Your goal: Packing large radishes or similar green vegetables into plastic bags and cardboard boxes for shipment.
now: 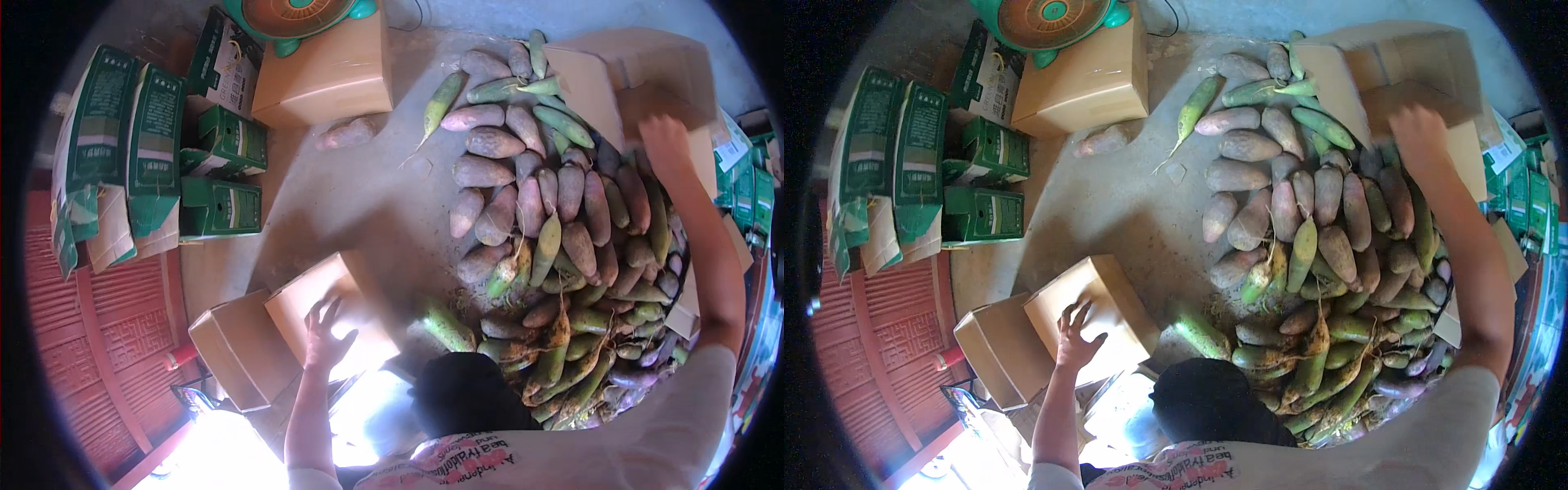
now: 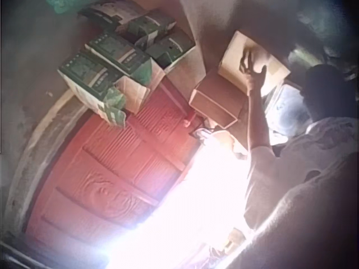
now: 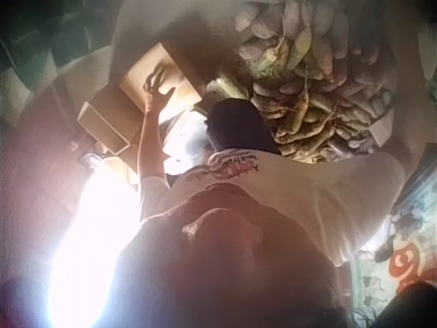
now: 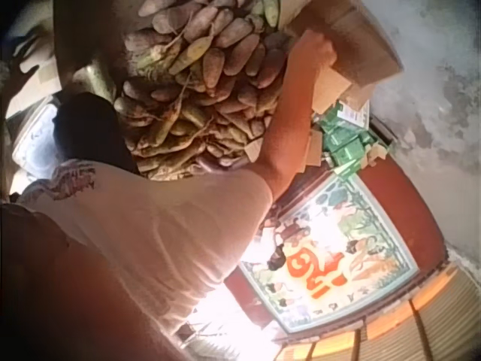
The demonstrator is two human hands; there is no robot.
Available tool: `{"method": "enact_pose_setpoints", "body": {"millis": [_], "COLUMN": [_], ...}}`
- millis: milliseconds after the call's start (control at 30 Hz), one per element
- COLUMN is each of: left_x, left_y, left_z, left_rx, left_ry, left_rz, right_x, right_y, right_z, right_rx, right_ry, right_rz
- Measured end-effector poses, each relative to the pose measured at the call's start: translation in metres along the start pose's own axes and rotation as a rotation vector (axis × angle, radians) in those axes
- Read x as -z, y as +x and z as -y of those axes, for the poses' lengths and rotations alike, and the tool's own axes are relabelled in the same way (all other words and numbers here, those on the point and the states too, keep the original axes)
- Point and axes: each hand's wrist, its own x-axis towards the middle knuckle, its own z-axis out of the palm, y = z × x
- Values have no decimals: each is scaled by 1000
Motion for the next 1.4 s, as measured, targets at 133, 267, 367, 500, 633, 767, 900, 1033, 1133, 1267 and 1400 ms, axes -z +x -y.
{"method": "enact_pose_setpoints", "body": {"millis": [133, 267, 367, 500, 633, 767, 900, 1033, 1133, 1267, 1400], "left_x": [4, 6, 8, -1, -8, 19, 45, 70, 69, 54, 15], "left_y": [-24, -38, -65, -101, -142, -176, -206, -235, -243, -243, -266], "left_z": [17, 12, 8, 17, 41, 24, -13, -48, -52, -43, -15], "left_rx": [-27, 0, 52, -126, -215, -193, -92, -35, -33, 48, 190], "left_ry": [37, -54, -126, -191, -208, -159, -362, -1133, -1349, -1226, -949], "left_rz": [15, 64, 101, -19, -105, -57, -13, 230, 114, -205, -287], "right_x": [113, 230, 252, 259, 270, 292, 330, 323, 314, 314, 302], "right_y": [-157, -265, -293, -322, -360, -368, -351, -325, -308, -309, -302], "right_z": [11, 48, 59, 85, 115, 141, 170, 246, 334, 420, 429], "right_rx": [-151, -91, 12, -61, 62, 180, 405, 664, 772, 843, 1023], "right_ry": [123, 434, 621, 499, 725, 784, 712, 659, 720, 823, 971], "right_rz": [75, -203, 81, 329, 388, 332, 322, -89, -305, -594, -349]}}
